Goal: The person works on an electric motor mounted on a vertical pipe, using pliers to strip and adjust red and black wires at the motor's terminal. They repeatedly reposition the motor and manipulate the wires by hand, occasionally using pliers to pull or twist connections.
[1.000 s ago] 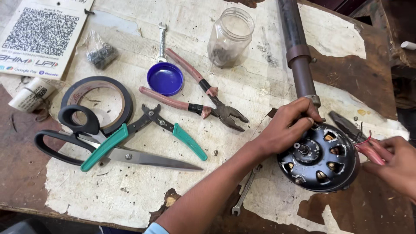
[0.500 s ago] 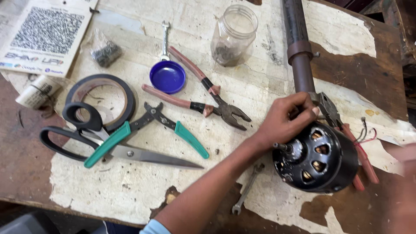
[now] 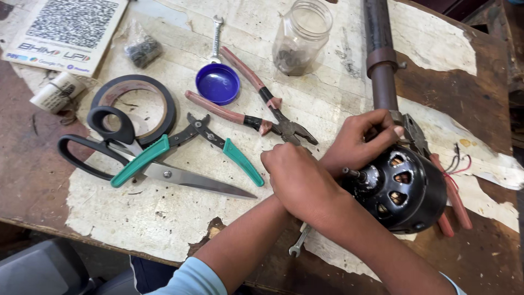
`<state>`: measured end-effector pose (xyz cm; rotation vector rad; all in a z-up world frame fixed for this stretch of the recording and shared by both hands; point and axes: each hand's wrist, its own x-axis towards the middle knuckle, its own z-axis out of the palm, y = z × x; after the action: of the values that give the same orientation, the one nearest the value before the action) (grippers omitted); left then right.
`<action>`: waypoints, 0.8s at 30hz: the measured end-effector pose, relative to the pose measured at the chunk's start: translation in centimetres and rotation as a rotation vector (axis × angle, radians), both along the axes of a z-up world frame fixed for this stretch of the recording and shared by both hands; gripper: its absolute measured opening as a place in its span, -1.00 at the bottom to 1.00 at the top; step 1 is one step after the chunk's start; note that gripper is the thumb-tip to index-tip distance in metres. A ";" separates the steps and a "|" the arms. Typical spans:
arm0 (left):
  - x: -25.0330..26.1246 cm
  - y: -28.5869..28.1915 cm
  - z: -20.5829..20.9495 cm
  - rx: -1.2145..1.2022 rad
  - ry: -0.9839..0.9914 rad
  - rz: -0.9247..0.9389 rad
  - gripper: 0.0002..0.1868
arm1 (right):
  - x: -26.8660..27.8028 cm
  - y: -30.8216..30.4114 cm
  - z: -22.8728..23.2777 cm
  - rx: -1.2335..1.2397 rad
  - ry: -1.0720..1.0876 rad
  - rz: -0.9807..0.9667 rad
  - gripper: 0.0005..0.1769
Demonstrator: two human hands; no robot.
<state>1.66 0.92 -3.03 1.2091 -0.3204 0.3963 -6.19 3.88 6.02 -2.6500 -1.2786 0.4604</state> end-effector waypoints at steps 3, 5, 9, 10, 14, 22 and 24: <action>-0.1 0.0 0.3 0.013 0.010 -0.004 -0.71 | 0.0 -0.7 2.3 0.110 0.064 -0.038 -0.90; 0.1 0.3 0.4 0.040 -0.149 0.118 -0.66 | 0.7 -1.1 5.0 0.027 0.032 -0.167 -0.91; -0.8 0.6 -0.2 0.093 -0.455 0.350 -0.44 | 4.8 -4.6 11.0 0.067 -0.190 -0.150 -0.82; -0.7 0.5 -0.1 -0.029 -0.277 0.179 -0.45 | 5.7 -5.4 11.6 0.035 -0.183 -0.248 -0.78; 0.8 1.1 0.3 -0.189 0.158 -0.193 -0.44 | 8.1 -8.4 11.9 0.072 0.026 -0.535 -0.71; 1.2 2.8 0.0 -0.144 0.196 -0.198 -0.34 | 6.6 -8.2 9.9 -0.085 0.023 -0.559 -0.73; 1.2 2.7 -0.1 -0.212 0.200 -0.206 -0.33 | 6.4 -7.8 9.6 -0.101 -0.002 -0.497 -0.72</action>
<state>2.82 3.67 -3.15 0.9874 -0.2207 0.1253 0.22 -3.88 15.60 -2.9086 -0.5665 0.4497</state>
